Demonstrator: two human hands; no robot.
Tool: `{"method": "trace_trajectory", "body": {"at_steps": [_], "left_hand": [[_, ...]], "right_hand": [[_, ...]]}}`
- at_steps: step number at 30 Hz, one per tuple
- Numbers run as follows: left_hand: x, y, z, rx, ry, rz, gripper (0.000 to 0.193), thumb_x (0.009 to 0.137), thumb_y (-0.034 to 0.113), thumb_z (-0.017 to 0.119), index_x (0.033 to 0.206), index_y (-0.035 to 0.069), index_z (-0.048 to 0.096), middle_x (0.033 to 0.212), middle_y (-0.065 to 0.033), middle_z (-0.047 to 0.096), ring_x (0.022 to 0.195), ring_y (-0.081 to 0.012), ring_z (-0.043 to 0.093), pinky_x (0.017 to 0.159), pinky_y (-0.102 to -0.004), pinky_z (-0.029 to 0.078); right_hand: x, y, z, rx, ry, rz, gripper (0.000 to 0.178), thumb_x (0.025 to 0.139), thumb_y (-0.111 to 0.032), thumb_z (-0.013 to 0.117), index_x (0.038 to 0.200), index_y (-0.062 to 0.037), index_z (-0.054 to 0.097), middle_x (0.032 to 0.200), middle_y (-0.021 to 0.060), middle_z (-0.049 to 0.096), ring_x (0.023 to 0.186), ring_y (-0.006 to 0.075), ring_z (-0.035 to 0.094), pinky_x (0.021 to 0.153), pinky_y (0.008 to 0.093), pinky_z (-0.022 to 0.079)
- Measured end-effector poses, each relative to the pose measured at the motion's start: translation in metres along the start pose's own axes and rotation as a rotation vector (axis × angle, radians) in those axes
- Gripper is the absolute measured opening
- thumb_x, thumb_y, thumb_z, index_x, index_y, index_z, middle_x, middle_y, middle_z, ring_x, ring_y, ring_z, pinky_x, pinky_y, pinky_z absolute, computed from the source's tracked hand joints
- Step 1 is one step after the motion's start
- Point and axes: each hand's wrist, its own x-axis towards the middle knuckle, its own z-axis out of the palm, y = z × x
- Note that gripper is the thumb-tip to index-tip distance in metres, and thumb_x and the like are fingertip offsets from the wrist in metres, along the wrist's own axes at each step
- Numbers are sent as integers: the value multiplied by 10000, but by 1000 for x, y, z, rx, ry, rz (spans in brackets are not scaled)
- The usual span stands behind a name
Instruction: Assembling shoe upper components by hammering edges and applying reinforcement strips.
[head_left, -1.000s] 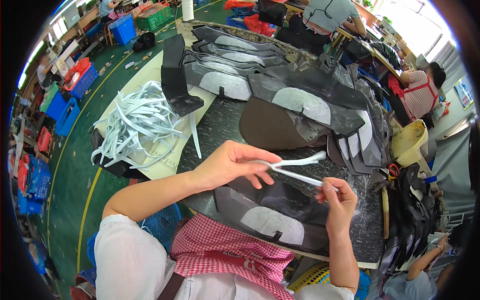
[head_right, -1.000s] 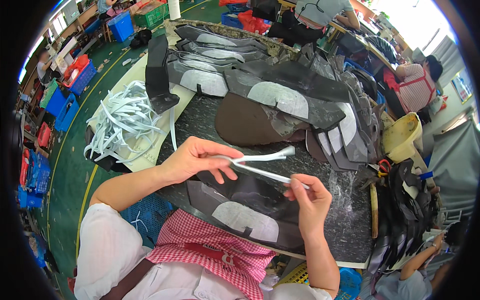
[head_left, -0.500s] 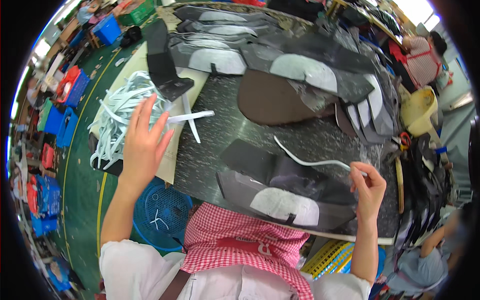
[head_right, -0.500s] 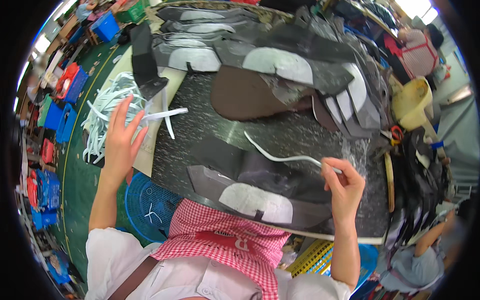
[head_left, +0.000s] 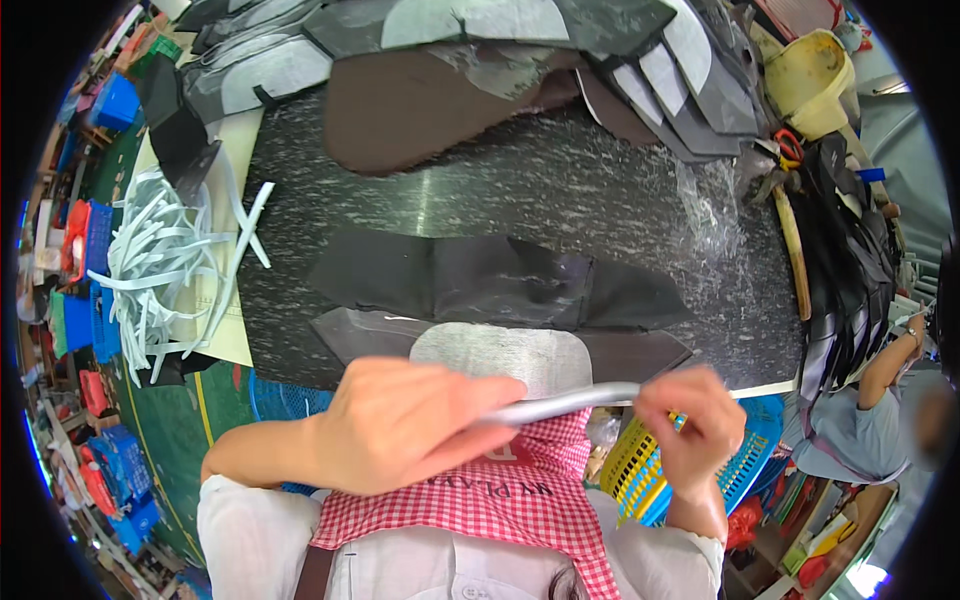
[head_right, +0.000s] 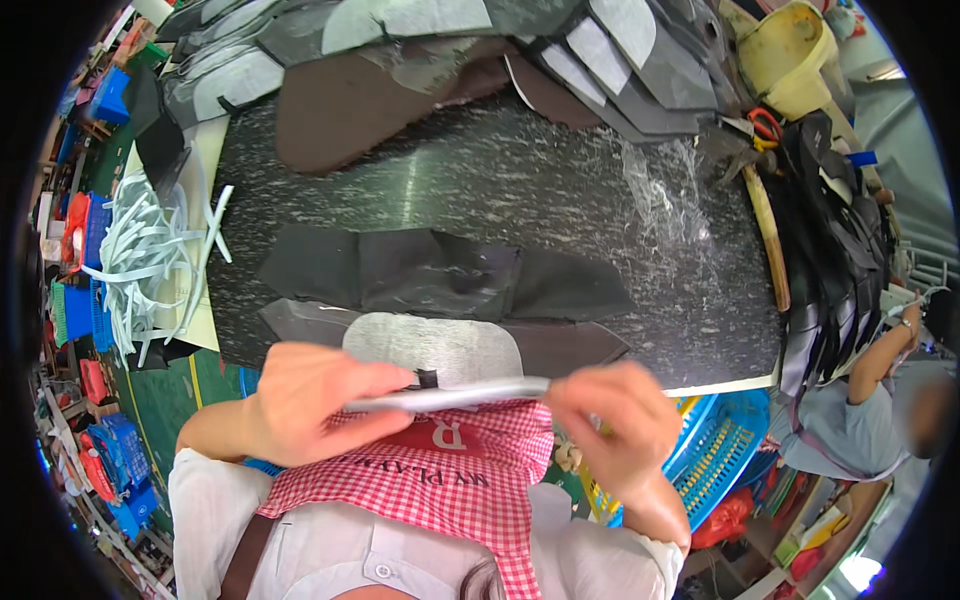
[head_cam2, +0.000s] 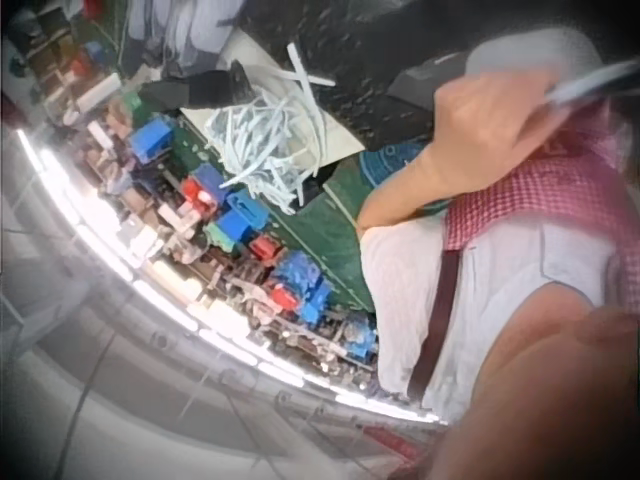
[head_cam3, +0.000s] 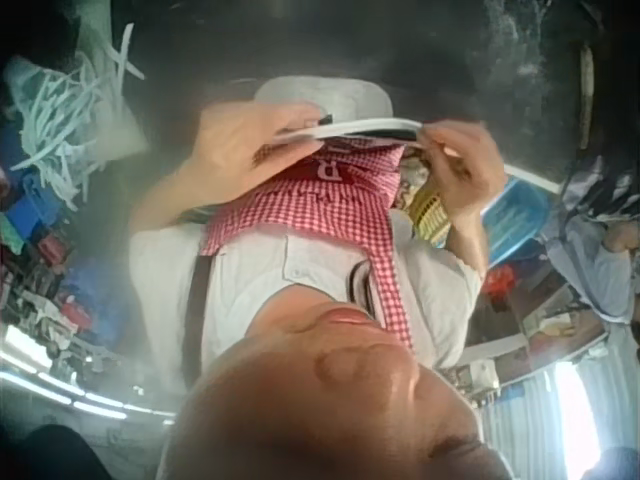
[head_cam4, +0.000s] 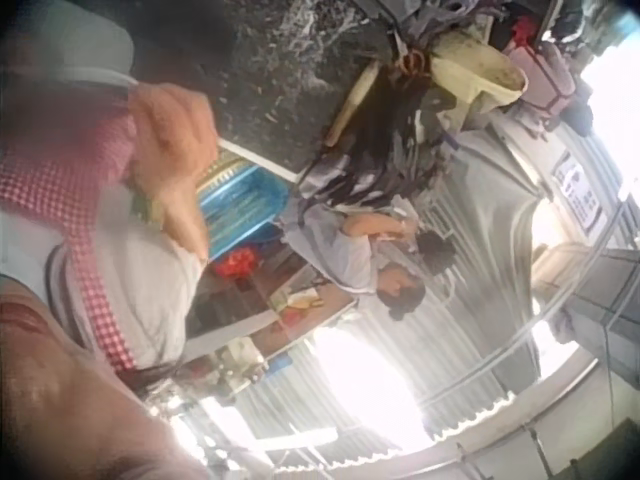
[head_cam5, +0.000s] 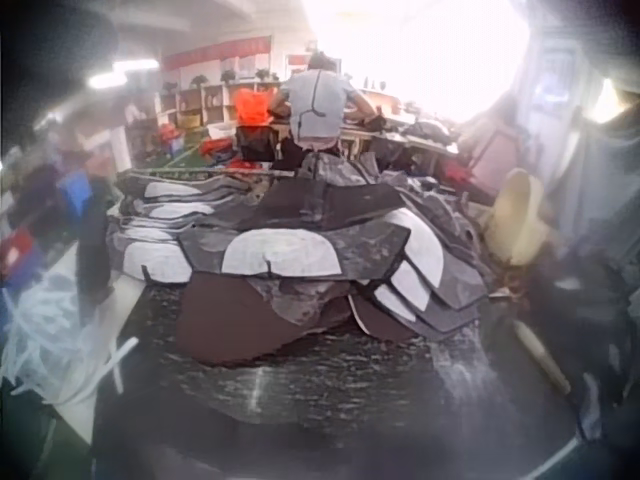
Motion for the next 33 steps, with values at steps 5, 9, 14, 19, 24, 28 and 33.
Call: {"method": "trace_trajectory", "body": {"at_steps": [5, 9, 14, 19, 24, 28, 33], "left_hand": [[5, -28, 31, -279, 46, -335, 152, 757, 2, 740, 885, 9, 660, 826, -89, 688, 712, -230, 679, 628, -312, 532], [-1, -29, 29, -250, 22, -336, 150, 741, -21, 739, 866, 12, 664, 813, -93, 696, 714, -218, 691, 628, -299, 537], [-6, -28, 32, -264, 44, -408, 162, 730, -11, 758, 870, 19, 681, 795, -90, 702, 691, -215, 698, 585, -284, 539], [4, -31, 34, -267, 94, -356, 152, 741, -3, 755, 873, 21, 682, 785, -91, 694, 672, -213, 689, 539, -282, 528], [9, -32, 27, -310, 94, -402, 136, 772, -10, 733, 895, 7, 677, 825, -104, 687, 689, -206, 683, 565, -279, 526], [7, -36, 26, -315, 72, -427, 151, 771, -21, 733, 913, -2, 687, 834, -110, 692, 720, -194, 691, 604, -270, 534], [18, -35, 29, -279, 66, -469, 147, 773, -22, 723, 912, 4, 680, 834, -93, 681, 699, -196, 677, 588, -282, 524]], "right_hand": [[9, 40, 24, -149, 41, 52, 240, 679, 12, 797, 894, -41, 704, 838, 97, 686, 737, 238, 662, 629, 321, 519], [8, 48, 25, -82, 77, 47, 219, 691, 14, 791, 878, -43, 695, 818, 87, 683, 716, 241, 659, 608, 315, 512], [18, 48, 27, -107, 41, 46, 242, 669, 10, 807, 868, -60, 689, 791, 77, 663, 664, 227, 632, 562, 316, 489], [32, 41, 25, -111, 7, 247, 243, 646, -16, 842, 799, -82, 665, 757, 64, 513, 575, 198, 545, 474, 317, 424], [35, 45, 17, -276, -103, -36, 285, 584, -46, 834, 836, -106, 714, 791, 28, 511, 585, 151, 493, 498, 298, 359], [38, 53, 16, -340, -263, -446, 316, 655, -166, 748, 970, -191, 756, 956, -7, 581, 762, 136, 520, 662, 335, 396], [37, 41, 23, -489, -348, -529, 310, 726, -199, 697, 1032, -201, 749, 1058, -23, 610, 867, 129, 538, 747, 320, 417]]}}
